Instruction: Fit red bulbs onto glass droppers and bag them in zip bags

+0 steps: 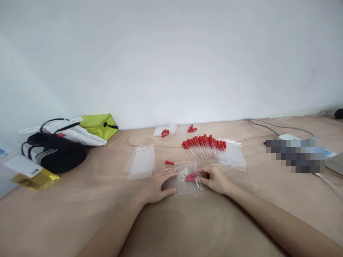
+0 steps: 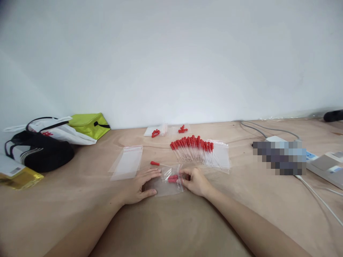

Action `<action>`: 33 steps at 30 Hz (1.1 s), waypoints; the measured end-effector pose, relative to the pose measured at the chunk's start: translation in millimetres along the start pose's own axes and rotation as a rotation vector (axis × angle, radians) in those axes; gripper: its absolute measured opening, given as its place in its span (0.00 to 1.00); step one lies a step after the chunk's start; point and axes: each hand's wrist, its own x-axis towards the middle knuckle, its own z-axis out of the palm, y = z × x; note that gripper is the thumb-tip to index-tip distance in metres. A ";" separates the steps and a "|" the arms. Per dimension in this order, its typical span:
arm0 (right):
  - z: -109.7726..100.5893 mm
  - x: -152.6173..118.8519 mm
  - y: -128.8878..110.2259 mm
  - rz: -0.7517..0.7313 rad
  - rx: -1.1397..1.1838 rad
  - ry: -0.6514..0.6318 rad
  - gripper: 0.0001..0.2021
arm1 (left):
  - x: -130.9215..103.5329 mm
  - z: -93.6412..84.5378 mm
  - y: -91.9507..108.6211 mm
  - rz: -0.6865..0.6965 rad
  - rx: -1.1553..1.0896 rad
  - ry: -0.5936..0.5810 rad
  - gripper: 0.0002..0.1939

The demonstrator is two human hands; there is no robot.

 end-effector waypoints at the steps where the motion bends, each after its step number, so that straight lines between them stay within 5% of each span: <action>1: -3.0 1.9 1.0 -0.002 0.007 -0.016 0.12 | 0.4 0.4 -0.7 0.017 0.005 -0.003 0.25; 7: -16.2 38.1 -13.9 0.042 -0.265 0.211 0.06 | 0.8 3.0 -6.0 0.065 0.013 0.015 0.25; 11: 6.4 78.1 -43.4 0.035 -0.546 0.111 0.08 | -0.3 3.5 -5.1 0.059 -0.002 0.020 0.25; 18: 45.1 117.5 -56.2 0.026 -0.572 -0.040 0.13 | 0.4 3.5 -4.7 0.032 -0.017 -0.010 0.25; 22: 18.3 103.6 -51.1 -0.126 -0.516 -0.019 0.11 | 0.6 3.8 -6.0 0.031 -0.028 -0.028 0.26; 25: -13.8 73.8 -37.1 -0.276 -0.160 0.352 0.09 | 0.7 3.2 -5.3 0.028 -0.024 -0.030 0.26; 27: -29.4 49.1 -21.8 -0.191 0.130 0.545 0.10 | 0.9 2.1 -4.3 0.020 -0.017 -0.036 0.26; 33: -29.5 -2.5 18.3 0.001 0.562 0.761 0.18 | 1.9 0.1 -3.6 0.013 0.001 -0.047 0.25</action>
